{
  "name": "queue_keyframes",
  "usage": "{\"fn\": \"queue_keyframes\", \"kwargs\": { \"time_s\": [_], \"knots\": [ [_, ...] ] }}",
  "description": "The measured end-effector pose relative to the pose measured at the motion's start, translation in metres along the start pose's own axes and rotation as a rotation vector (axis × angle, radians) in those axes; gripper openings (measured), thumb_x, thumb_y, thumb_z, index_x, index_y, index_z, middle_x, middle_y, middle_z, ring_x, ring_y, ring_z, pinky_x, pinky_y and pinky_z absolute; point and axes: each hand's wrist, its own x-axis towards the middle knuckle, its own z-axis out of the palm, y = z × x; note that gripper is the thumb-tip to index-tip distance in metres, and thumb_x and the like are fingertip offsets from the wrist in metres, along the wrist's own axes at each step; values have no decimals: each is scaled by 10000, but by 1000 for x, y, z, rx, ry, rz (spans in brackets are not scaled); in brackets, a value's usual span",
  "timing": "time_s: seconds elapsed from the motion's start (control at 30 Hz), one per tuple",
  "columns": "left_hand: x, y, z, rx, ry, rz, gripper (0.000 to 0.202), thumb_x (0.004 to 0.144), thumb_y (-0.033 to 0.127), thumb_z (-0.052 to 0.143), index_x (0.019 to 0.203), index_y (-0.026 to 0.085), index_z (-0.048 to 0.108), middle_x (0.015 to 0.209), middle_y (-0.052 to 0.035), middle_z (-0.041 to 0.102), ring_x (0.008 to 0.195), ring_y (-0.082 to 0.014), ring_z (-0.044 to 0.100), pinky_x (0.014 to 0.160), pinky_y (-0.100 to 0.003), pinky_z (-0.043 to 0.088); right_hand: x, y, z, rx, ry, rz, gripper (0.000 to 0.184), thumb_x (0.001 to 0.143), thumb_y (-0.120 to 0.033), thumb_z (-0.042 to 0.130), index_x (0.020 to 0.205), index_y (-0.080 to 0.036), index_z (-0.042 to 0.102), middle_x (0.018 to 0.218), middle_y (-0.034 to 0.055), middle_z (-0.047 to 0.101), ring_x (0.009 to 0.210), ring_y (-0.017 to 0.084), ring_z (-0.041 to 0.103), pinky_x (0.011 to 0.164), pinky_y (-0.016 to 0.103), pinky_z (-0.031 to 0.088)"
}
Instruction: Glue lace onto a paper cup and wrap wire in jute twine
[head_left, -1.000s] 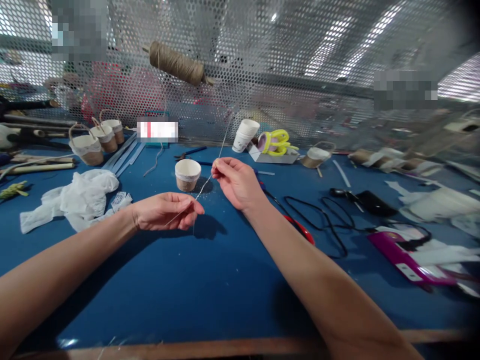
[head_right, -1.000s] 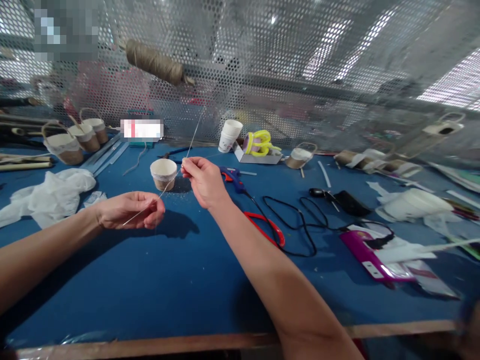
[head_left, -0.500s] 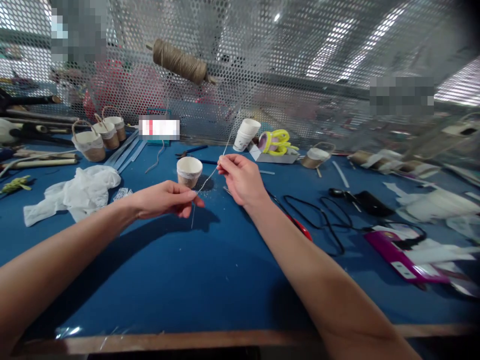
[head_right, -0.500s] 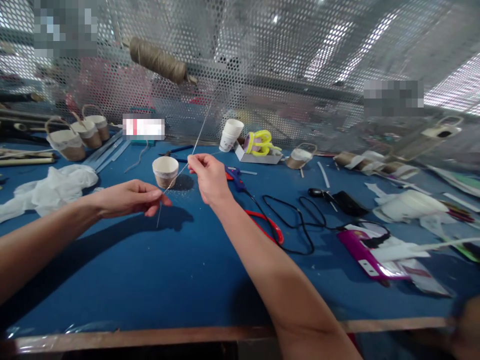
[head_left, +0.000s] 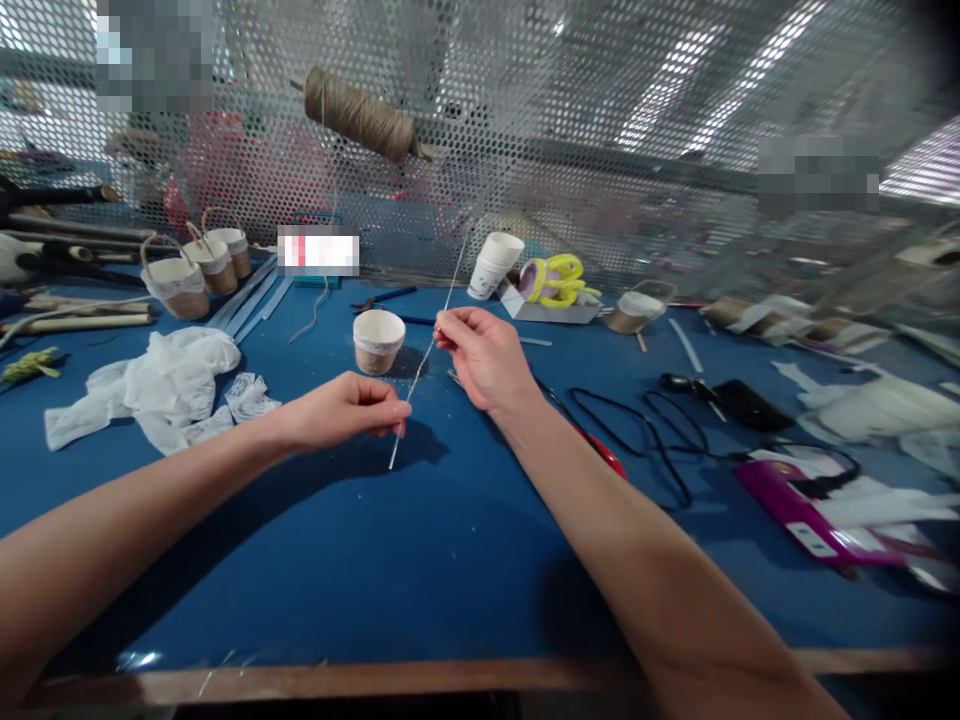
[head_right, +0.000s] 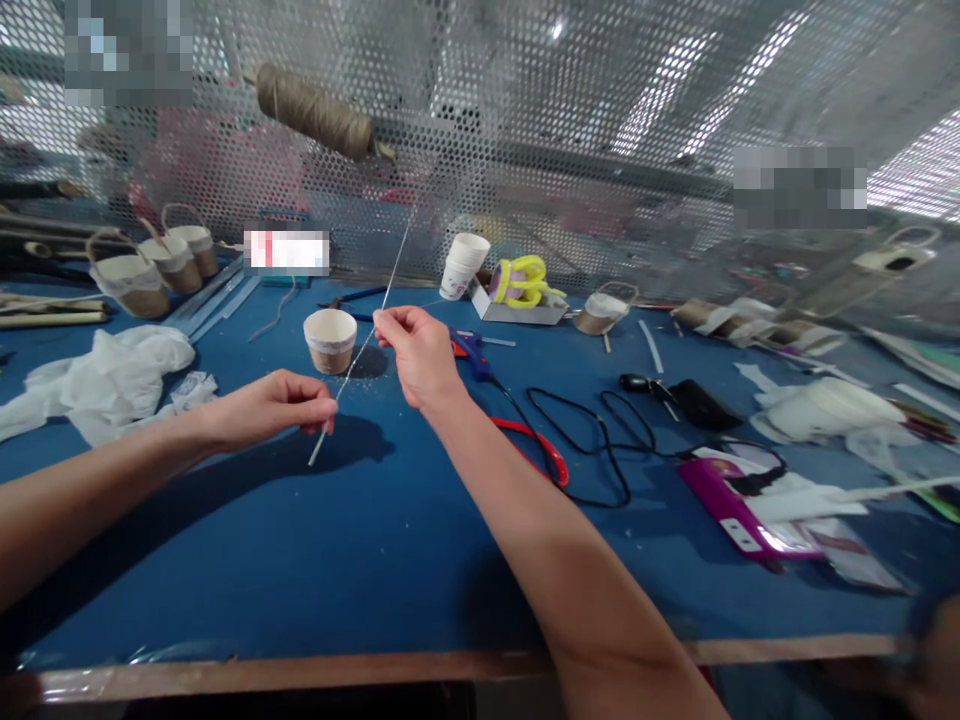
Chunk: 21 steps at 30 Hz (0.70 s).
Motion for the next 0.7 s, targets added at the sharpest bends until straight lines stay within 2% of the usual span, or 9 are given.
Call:
{"fn": "queue_keyframes", "kwargs": {
  "time_s": [0.07, 0.13, 0.2, 0.3, 0.37, 0.43, 0.5, 0.6, 0.7],
  "knots": [
    [0, 5, 3, 421, 202, 56, 264, 777, 276, 548, 548, 147, 525, 538, 16, 440, 533, -102, 361, 563, -264, 286, -1, 2, 0, -120, 65, -69, 122, 676, -243, 662, 633, -171, 573, 585, -21, 535, 570, 100, 457, 610, 288, 375],
    [0, 7, 4, 617, 322, 70, 243, 760, 212, 552, 529, 142, 524, 541, 12, 433, 539, -105, 352, 569, -274, 275, 0, 3, 0, -171, 85, -105, 115, 684, -248, 653, 651, -171, 574, 595, -22, 538, 575, 102, 457, 607, 287, 373],
    [0, 6, 1, 483, 262, 11, 233, 783, 266, 539, 597, 132, 583, 545, 11, 449, 527, -102, 356, 552, -267, 267, 1, 2, -1, -121, 65, -90, 114, 684, -250, 653, 652, -179, 569, 602, -27, 534, 580, 100, 461, 612, 282, 381],
    [0, 1, -8, -120, -9, -119, 336, 828, 415, 480, 786, 129, 651, 549, 15, 474, 527, -99, 402, 536, -245, 289, 5, 0, -4, 19, 12, -20, 122, 677, -249, 661, 638, -188, 563, 612, -27, 527, 587, 95, 473, 630, 275, 396],
    [1, -4, -12, -499, -158, -161, 334, 811, 432, 517, 839, 132, 661, 540, 21, 470, 540, -97, 430, 552, -241, 322, 7, -2, -5, 74, -16, 17, 134, 683, -262, 664, 636, -193, 560, 629, -23, 525, 596, 95, 483, 641, 276, 403],
    [1, -7, -12, -715, -253, -177, 298, 762, 413, 604, 827, 129, 667, 529, 24, 465, 540, -90, 431, 558, -236, 336, 9, -3, -7, 86, -38, 33, 149, 691, -286, 664, 637, -199, 557, 644, -22, 521, 604, 97, 488, 647, 278, 408],
    [0, -9, -9, -796, -304, -178, 291, 717, 409, 663, 793, 128, 663, 529, 22, 473, 535, -82, 421, 552, -228, 331, 9, -5, -7, 81, -56, 38, 167, 691, -307, 667, 631, -202, 553, 649, -22, 518, 608, 99, 488, 650, 280, 412],
    [-1, -8, -3, -747, -306, -140, 323, 683, 452, 678, 675, 136, 607, 532, 24, 464, 543, -86, 411, 552, -230, 319, 7, -5, -5, 87, -66, 44, 172, 680, -305, 677, 624, -200, 552, 642, -23, 522, 608, 98, 486, 648, 277, 413],
    [-1, -3, 2, -393, -163, -77, 353, 715, 459, 619, 581, 154, 500, 546, 28, 439, 533, -88, 370, 540, -241, 297, 4, -3, -3, 64, -38, 38, 144, 684, -274, 663, 631, -190, 559, 628, -22, 530, 598, 95, 482, 642, 277, 408]
  ]
}}
